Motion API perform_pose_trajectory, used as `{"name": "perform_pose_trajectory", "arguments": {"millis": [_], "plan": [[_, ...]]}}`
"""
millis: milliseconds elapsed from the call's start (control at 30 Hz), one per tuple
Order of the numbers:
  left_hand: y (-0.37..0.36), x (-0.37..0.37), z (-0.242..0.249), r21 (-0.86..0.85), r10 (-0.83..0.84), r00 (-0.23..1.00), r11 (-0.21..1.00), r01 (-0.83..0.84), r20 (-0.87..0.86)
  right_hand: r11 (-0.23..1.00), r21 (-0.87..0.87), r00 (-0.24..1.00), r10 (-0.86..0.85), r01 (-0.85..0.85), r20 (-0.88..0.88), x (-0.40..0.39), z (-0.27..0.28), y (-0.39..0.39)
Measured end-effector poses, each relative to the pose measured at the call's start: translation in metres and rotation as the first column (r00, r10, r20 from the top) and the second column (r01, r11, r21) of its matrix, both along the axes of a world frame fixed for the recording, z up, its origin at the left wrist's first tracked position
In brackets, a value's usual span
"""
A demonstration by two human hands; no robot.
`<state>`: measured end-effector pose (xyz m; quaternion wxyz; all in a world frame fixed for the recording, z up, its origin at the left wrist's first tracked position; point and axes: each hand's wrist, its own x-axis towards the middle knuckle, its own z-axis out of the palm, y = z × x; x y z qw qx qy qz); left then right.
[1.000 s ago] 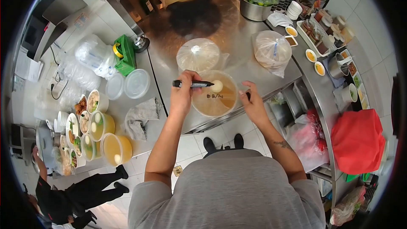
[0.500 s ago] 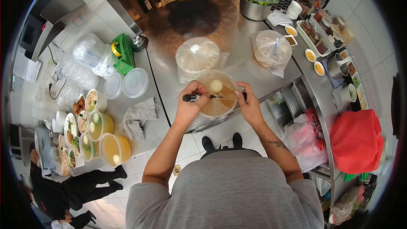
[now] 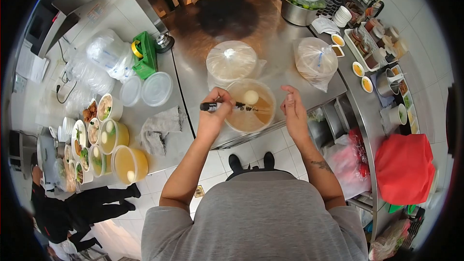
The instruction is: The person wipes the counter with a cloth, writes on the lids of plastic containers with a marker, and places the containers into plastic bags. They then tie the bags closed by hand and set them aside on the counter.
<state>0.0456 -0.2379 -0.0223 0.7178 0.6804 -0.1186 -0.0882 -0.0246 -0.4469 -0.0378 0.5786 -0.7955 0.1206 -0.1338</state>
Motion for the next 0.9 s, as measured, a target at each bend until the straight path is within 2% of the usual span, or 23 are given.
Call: {"name": "perform_pose_trajectory", "arguments": {"millis": [67, 133, 167, 267, 300, 400, 433, 533, 667, 700, 733, 800, 833, 900], "plan": [[0.004, -0.002, 0.012, -0.202, 0.039, 0.998, 0.978, -0.046, -0.041, 0.994, 0.040, 0.993, 0.101, -0.104, 0.067, 0.005, 0.013, 0.007], [0.005, -0.007, 0.033, -0.418, 0.050, 0.996, 0.905, -0.078, -0.078, 0.969, 0.093, 0.968, 0.218, -0.230, 0.121, 0.013, 0.024, 0.020], [0.006, -0.011, 0.045, -0.426, 0.063, 0.996, 0.901, -0.085, -0.066, 0.944, 0.126, 0.947, 0.288, -0.305, 0.141, 0.018, 0.029, 0.029], [0.013, -0.019, 0.062, -0.347, 0.084, 0.996, 0.934, -0.082, -0.008, 0.875, 0.158, 0.882, 0.424, -0.458, 0.206, 0.031, 0.039, 0.063], [0.017, -0.022, 0.067, -0.265, 0.115, 0.993, 0.958, -0.111, -0.001, 0.854, 0.157, 0.859, 0.458, -0.497, 0.228, 0.035, 0.041, 0.073], [0.029, -0.027, 0.069, -0.094, 0.182, 0.982, 0.980, -0.178, 0.043, 0.791, 0.197, 0.814, 0.552, -0.579, 0.177, 0.041, 0.043, 0.098], [0.034, -0.026, 0.065, -0.056, 0.230, 0.965, 0.973, -0.225, 0.125, 0.792, 0.187, 0.813, 0.562, -0.582, 0.152, 0.042, 0.042, 0.105], [0.052, -0.028, 0.063, -0.057, 0.288, 0.943, 0.957, -0.283, 0.166, 0.745, 0.183, 0.767, 0.624, -0.641, 0.149, 0.048, 0.040, 0.123], [0.077, -0.022, 0.062, -0.054, 0.401, 0.898, 0.916, -0.398, 0.178, 0.679, 0.279, 0.730, 0.664, -0.679, 0.164, 0.054, 0.038, 0.150], [0.079, -0.020, 0.060, -0.062, 0.389, 0.905, 0.921, -0.384, 0.174, 0.669, 0.290, 0.725, 0.669, -0.684, 0.166, 0.056, 0.040, 0.158], [0.078, -0.020, 0.055, -0.091, 0.414, 0.873, 0.910, -0.405, 0.257, 0.662, 0.299, 0.721, 0.673, -0.688, 0.169, 0.057, 0.041, 0.165], [0.074, -0.019, 0.037, -0.150, 0.456, 0.790, 0.888, -0.435, 0.410, 0.645, 0.384, 0.737, 0.655, -0.661, 0.169, 0.060, 0.040, 0.189], [0.078, -0.010, 0.026, -0.113, 0.499, 0.749, 0.856, -0.505, 0.436, 0.636, 0.430, 0.748, 0.643, -0.641, 0.164, 0.059, 0.037, 0.197], [0.097, -0.002, 0.001, 0.082, 0.478, 0.800, 0.839, -0.539, 0.364, 0.445, 0.652, 0.638, 0.766, -0.614, 0.079, 0.063, 0.010, 0.203]]}}
